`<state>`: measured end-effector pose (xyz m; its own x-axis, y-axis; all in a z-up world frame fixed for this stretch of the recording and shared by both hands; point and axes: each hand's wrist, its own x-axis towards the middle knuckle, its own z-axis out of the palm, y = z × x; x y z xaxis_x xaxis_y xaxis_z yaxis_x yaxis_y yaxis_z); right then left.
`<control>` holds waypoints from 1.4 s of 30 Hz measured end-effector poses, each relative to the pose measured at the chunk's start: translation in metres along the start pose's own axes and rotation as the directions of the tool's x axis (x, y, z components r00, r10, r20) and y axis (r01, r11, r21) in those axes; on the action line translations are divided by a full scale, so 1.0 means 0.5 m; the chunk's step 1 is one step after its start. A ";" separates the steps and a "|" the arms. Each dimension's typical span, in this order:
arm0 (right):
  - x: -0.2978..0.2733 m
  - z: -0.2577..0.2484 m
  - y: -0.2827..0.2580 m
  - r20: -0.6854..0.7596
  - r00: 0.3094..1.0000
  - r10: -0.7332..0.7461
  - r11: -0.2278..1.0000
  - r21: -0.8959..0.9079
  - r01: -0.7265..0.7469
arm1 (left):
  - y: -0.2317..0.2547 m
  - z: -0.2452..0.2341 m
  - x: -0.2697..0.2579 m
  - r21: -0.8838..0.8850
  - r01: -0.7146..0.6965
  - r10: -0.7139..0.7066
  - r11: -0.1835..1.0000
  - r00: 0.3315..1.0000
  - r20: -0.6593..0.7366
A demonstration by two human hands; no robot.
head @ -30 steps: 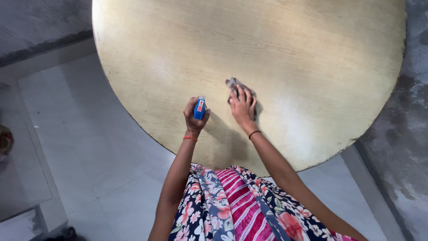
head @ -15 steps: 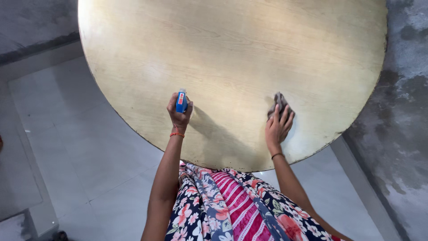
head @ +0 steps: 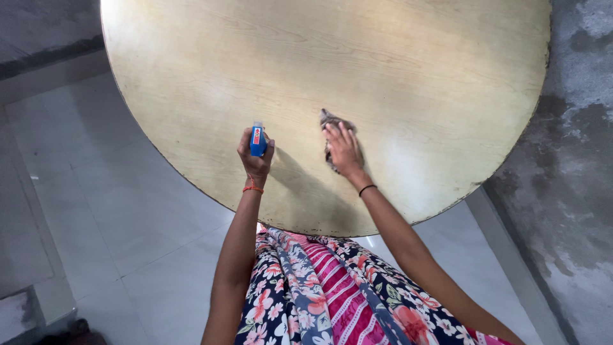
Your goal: The person wipes a large round wooden table surface using a cloth in their right hand while holding a blue cleaning product bottle in their left hand. They move around the table, applying the cloth in circular and sweeping motions to clean the surface.
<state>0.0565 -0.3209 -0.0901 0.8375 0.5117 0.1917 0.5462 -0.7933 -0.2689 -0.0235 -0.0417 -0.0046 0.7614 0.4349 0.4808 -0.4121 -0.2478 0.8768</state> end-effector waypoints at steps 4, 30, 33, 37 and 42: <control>0.007 -0.057 0.138 -0.108 0.977 0.183 0.967 -0.159 -0.198 | 0.011 0.010 -0.027 0.011 -0.020 0.020 1.000 1.000 -0.011; 0.101 0.008 0.037 -0.083 0.990 -0.112 0.993 0.009 0.114 | 0.035 0.029 -0.045 0.140 -0.029 0.049 0.990 0.989 -0.138; 0.092 -0.004 0.086 -0.111 0.994 0.016 1.000 0.022 -0.014 | 0.034 0.035 -0.048 0.247 -0.021 0.077 0.969 0.972 -0.220; 0.002 -0.015 0.074 -0.158 0.982 0.101 0.995 0.007 -0.101 | 0.033 0.036 -0.036 0.302 -0.055 0.134 0.952 0.959 -0.248; -0.106 -0.004 -0.062 0.014 0.985 0.172 0.985 -0.031 -0.172 | 0.007 -0.004 0.007 0.356 -0.032 0.148 0.934 0.941 -0.305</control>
<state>-0.0051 -0.3241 -0.0899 0.9193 0.3717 0.1294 0.3933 -0.8794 -0.2682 -0.0233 -0.0396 0.0003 0.5026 0.6363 0.5852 -0.2307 -0.5536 0.8002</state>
